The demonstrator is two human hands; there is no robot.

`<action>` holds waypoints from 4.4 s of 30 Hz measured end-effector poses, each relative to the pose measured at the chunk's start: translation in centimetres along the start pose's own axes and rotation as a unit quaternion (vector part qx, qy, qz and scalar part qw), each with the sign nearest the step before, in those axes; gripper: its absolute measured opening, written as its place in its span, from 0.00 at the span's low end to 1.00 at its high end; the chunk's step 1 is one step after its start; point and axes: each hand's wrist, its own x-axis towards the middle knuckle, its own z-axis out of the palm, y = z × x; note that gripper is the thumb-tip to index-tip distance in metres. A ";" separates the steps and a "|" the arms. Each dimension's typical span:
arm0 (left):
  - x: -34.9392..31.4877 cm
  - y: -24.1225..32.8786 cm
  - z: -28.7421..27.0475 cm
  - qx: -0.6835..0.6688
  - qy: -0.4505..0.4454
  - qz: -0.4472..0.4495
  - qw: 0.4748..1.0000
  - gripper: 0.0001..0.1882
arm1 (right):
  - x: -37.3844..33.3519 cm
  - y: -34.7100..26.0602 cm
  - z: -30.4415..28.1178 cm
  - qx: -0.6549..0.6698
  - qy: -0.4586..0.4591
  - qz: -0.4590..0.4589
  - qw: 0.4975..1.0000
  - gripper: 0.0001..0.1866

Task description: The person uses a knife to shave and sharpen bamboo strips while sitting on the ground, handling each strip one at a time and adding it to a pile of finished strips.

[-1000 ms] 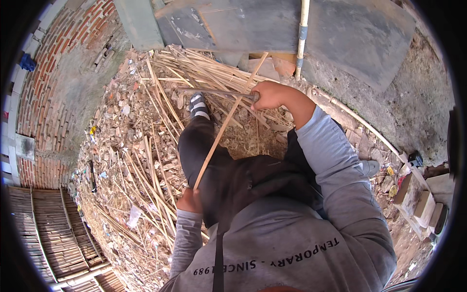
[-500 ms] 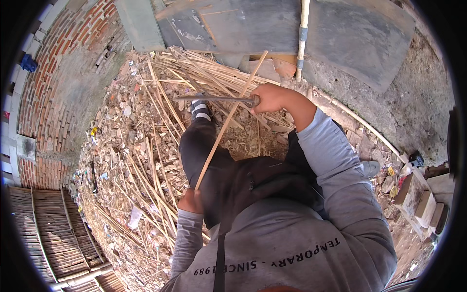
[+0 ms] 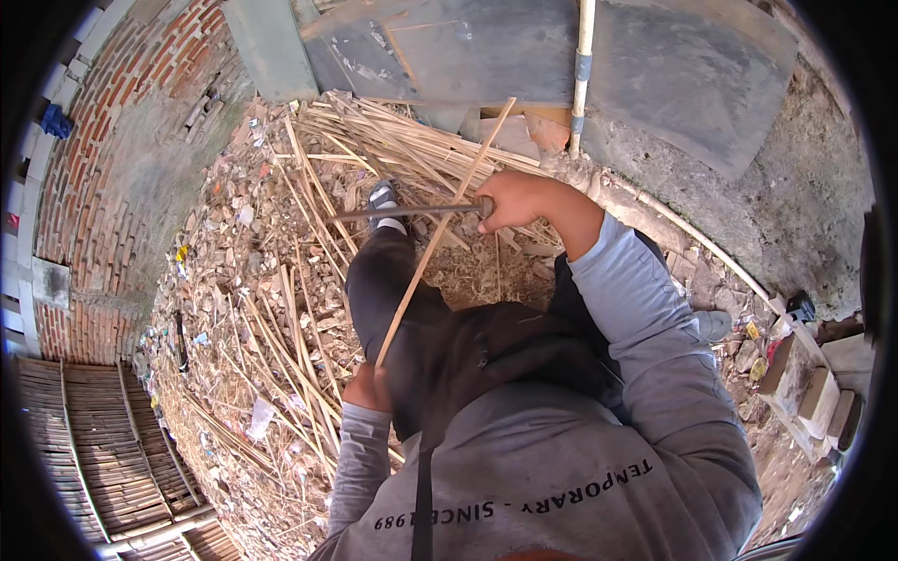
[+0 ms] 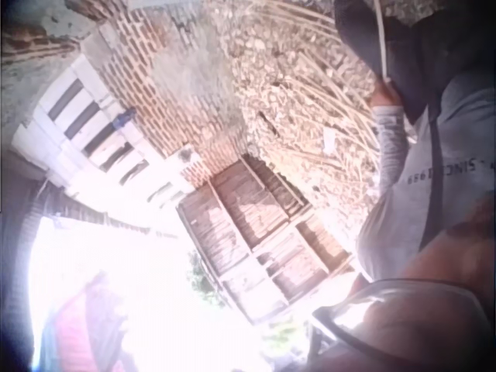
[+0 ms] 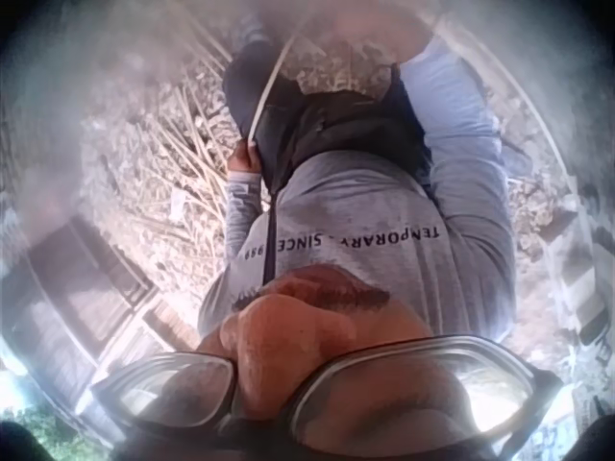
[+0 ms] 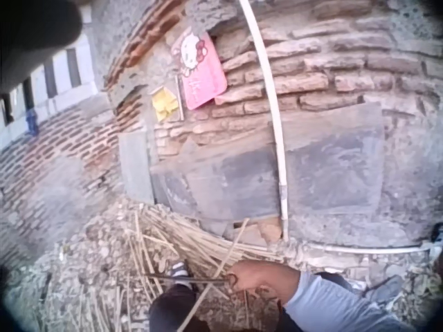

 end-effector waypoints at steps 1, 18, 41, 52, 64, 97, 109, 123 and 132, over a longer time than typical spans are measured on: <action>0.1 0.1 0.0 -0.003 0.004 -0.002 1.000 0.12 | 0.7 1.4 0.1 0.017 0.033 0.009 0.999 0.23; 0.0 -0.4 0.3 0.012 0.019 0.023 0.999 0.14 | 0.6 1.8 -0.4 0.027 0.045 0.014 0.999 0.24; 0.2 -0.1 -0.2 -0.003 0.001 0.022 1.000 0.15 | 0.5 2.2 -0.9 0.040 0.057 0.063 0.996 0.24; 0.2 -0.1 -0.4 -0.001 -0.018 -0.002 1.000 0.15 | 0.6 1.1 -0.6 0.028 0.035 0.035 0.998 0.25; 0.5 -0.7 -0.2 -0.011 -0.013 0.031 0.999 0.14 | -0.2 -1.3 0.1 -0.018 -0.007 -0.017 1.000 0.22; 0.7 -0.5 -0.3 -0.035 -0.035 0.003 0.999 0.17 | -0.1 -1.1 0.1 0.008 0.014 -0.006 1.000 0.19; 0.7 -0.7 -0.2 -0.015 -0.027 0.018 0.999 0.17 | 0.8 2.2 -1.0 0.029 0.105 0.071 0.992 0.22; 0.6 -0.8 -0.4 -0.030 -0.020 0.019 0.999 0.17 | 0.0 -1.7 0.2 -0.009 0.021 -0.050 0.998 0.19; 0.8 -1.2 0.0 -0.029 -0.034 0.014 0.999 0.18 | 0.4 1.7 -0.4 0.006 0.086 0.035 0.996 0.25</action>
